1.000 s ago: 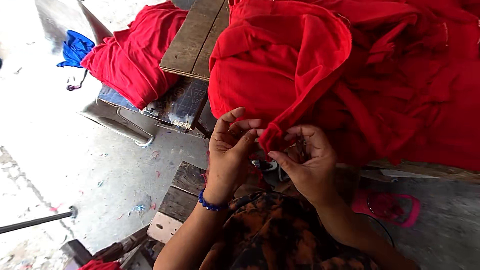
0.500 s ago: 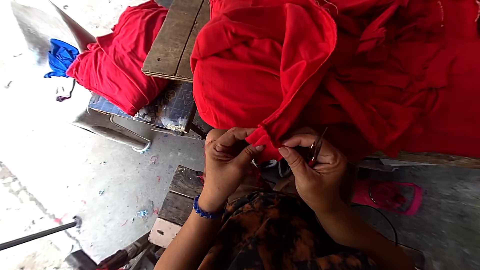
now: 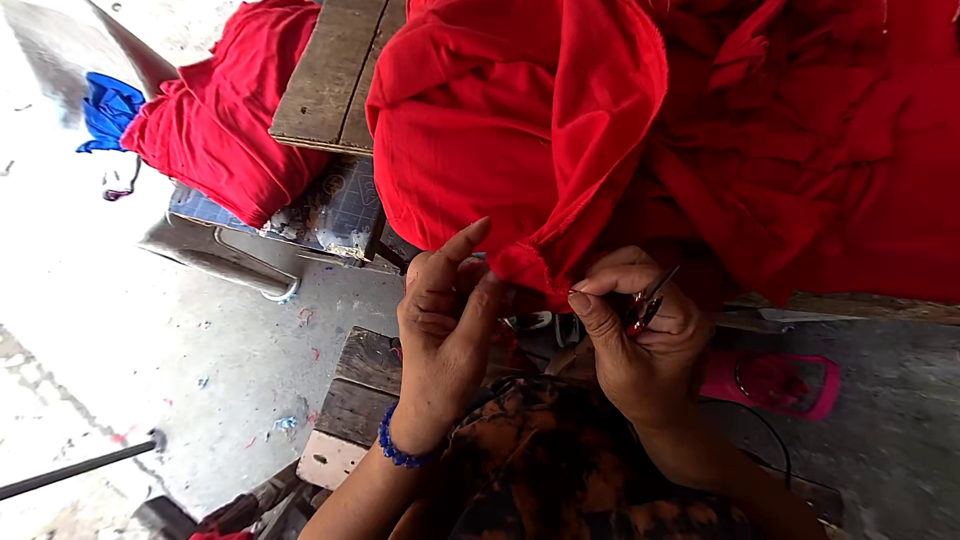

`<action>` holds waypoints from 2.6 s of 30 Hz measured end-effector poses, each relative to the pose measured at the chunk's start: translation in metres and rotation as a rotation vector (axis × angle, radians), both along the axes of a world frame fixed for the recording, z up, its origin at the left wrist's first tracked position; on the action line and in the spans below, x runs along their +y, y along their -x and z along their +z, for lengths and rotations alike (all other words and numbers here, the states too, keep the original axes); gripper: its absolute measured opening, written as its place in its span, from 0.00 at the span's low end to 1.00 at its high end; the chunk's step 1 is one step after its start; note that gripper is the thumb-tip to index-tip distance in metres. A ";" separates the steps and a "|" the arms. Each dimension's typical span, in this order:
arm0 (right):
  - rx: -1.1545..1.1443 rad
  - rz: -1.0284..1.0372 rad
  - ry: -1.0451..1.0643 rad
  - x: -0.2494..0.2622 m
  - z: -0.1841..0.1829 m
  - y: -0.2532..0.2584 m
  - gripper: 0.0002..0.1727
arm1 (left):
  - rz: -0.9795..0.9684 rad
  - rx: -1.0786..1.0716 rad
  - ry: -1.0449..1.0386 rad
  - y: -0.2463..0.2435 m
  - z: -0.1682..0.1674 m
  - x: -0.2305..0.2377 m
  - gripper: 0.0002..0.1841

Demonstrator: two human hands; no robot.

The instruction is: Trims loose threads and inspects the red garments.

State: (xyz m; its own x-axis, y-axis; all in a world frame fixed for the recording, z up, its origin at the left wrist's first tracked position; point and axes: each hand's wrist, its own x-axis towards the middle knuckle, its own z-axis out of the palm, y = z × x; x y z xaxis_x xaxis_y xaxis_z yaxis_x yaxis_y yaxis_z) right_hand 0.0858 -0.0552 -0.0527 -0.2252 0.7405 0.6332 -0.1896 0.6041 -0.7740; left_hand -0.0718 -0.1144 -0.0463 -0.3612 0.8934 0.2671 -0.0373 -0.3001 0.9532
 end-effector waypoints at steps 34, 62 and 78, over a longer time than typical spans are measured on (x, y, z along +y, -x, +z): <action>-0.548 -0.385 -0.299 -0.012 0.019 -0.012 0.17 | 0.020 0.131 -0.355 -0.017 0.006 0.005 0.04; 0.054 -0.714 0.146 0.027 -0.019 -0.114 0.10 | 0.736 0.741 0.894 0.333 0.027 0.043 0.34; 0.240 -0.689 0.398 0.024 -0.023 -0.126 0.07 | -0.343 1.185 -0.480 -0.101 0.030 0.100 0.13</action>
State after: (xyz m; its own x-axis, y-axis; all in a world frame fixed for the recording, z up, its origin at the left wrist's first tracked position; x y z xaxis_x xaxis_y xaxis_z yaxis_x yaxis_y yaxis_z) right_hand 0.2118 -0.0316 -0.0759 0.4681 0.8420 0.2682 -0.0646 0.3353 -0.9399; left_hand 0.0296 -0.0140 -0.0166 0.5321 0.6206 0.5760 0.5977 -0.7571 0.2636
